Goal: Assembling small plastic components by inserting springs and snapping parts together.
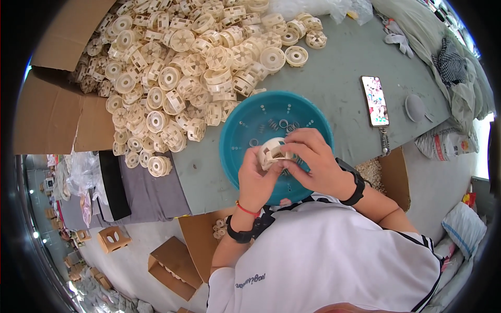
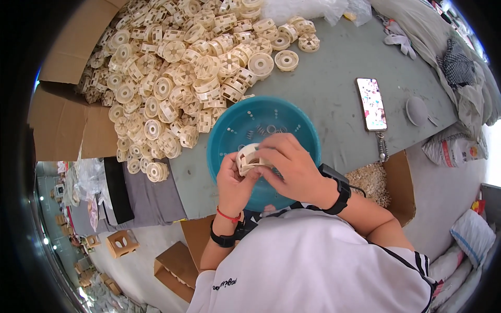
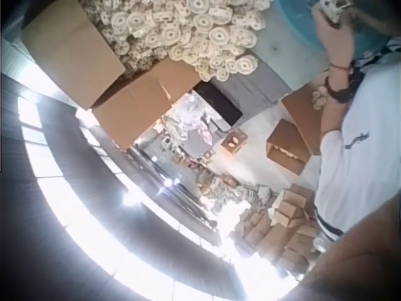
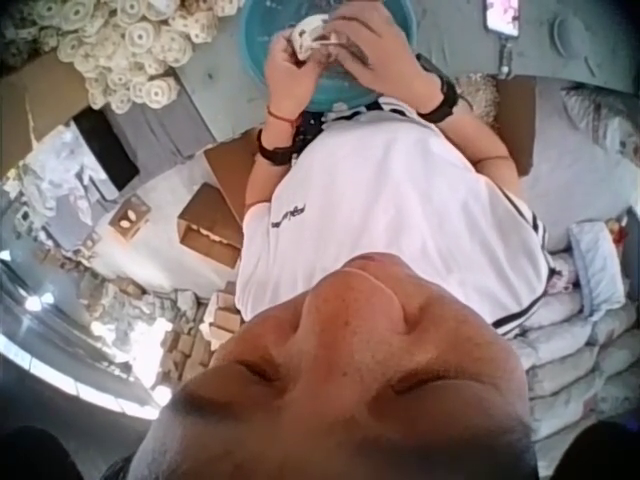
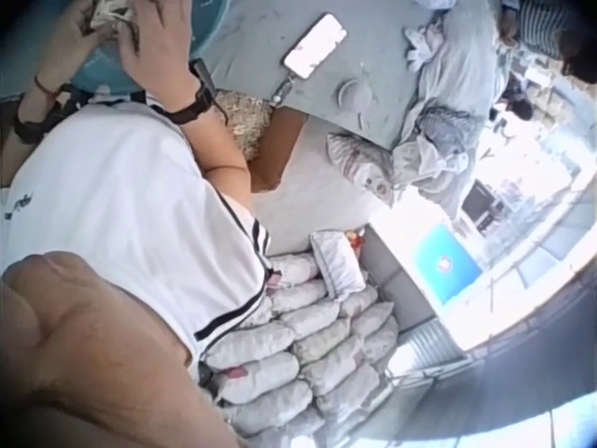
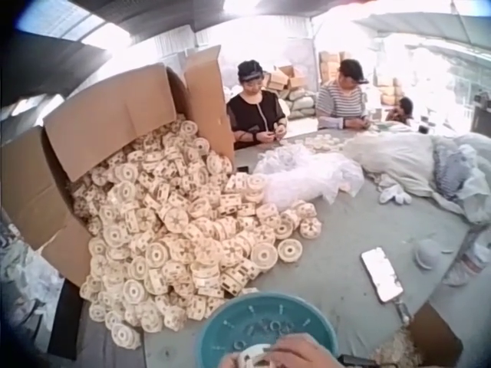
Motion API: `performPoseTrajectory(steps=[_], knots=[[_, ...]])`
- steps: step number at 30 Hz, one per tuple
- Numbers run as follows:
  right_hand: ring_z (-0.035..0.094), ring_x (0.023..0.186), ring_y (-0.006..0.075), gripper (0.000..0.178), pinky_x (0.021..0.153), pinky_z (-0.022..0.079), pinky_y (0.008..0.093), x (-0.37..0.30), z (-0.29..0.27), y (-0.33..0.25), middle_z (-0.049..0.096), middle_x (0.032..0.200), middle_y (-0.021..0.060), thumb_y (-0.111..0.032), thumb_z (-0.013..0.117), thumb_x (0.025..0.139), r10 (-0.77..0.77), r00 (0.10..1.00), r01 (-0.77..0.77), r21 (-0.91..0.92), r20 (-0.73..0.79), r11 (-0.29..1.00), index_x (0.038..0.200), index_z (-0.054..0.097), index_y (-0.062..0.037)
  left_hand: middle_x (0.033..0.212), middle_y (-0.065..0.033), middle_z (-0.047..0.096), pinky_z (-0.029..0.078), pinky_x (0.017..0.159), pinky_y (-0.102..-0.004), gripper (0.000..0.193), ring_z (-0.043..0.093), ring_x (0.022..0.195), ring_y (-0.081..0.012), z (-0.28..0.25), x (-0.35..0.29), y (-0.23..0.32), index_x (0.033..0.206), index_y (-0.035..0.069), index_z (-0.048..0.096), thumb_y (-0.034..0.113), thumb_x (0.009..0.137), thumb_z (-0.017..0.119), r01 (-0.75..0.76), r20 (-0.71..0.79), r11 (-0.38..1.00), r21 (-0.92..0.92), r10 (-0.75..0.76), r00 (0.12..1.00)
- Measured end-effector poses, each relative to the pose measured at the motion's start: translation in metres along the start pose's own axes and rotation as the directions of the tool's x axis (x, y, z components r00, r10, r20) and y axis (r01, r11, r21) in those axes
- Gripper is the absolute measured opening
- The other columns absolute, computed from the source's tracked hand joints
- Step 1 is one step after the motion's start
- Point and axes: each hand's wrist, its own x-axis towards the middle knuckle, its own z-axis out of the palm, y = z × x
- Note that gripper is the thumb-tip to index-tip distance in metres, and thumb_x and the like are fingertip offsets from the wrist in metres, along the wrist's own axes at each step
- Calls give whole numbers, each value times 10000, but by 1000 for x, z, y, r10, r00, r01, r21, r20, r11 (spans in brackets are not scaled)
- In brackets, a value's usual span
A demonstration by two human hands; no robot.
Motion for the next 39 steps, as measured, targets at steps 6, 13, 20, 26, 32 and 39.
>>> performPoseTrajectory(steps=[6,13,20,26,32,39], knots=[[595,732,172,254,617,480,278,-4,-4,-5,601,866,101,-110,589,847,410,910,-406,344,64,847,1078,533,-23,1100,-110,557,480,860,-326,301,560,1008,-171,-15,0,11,1067,12,440,77,839,626,209,200,891,-403,-137,970],[572,631,70,286,546,458,208,-4,-25,3,594,728,15,-207,506,924,586,650,-725,625,484,288,1120,520,1,1271,-167,470,419,934,-399,129,525,1119,-266,-19,-4,0,939,37,512,79,855,601,-110,112,994,19,107,988],[545,611,58,269,530,446,189,-50,-76,32,582,765,10,-204,482,929,684,684,-664,604,254,440,1107,548,-13,1288,-188,466,400,929,-366,121,498,1144,-287,-49,-29,-9,891,21,535,25,797,611,-287,82,807,516,287,954],[528,542,61,266,460,440,204,-130,-156,48,591,789,12,-176,500,913,929,337,-925,237,150,297,1122,544,-18,1040,-109,607,444,844,-327,274,574,969,-197,-175,-145,-6,1070,-51,524,109,850,561,501,-115,855,134,-489,865],[561,544,102,337,494,471,239,-126,-160,44,602,734,90,-111,519,875,953,223,-865,-411,203,290,1183,490,23,992,-152,621,471,797,-313,343,613,894,-220,-181,-149,-4,1115,-27,519,176,850,595,475,-305,529,703,-379,874],[606,646,209,288,590,487,308,-9,-69,22,619,789,109,-104,561,850,443,841,-478,42,312,877,1116,534,1,1139,-185,550,422,904,-364,491,548,1022,-307,-141,37,-18,1182,7,491,222,776,666,64,-230,316,946,523,820]])
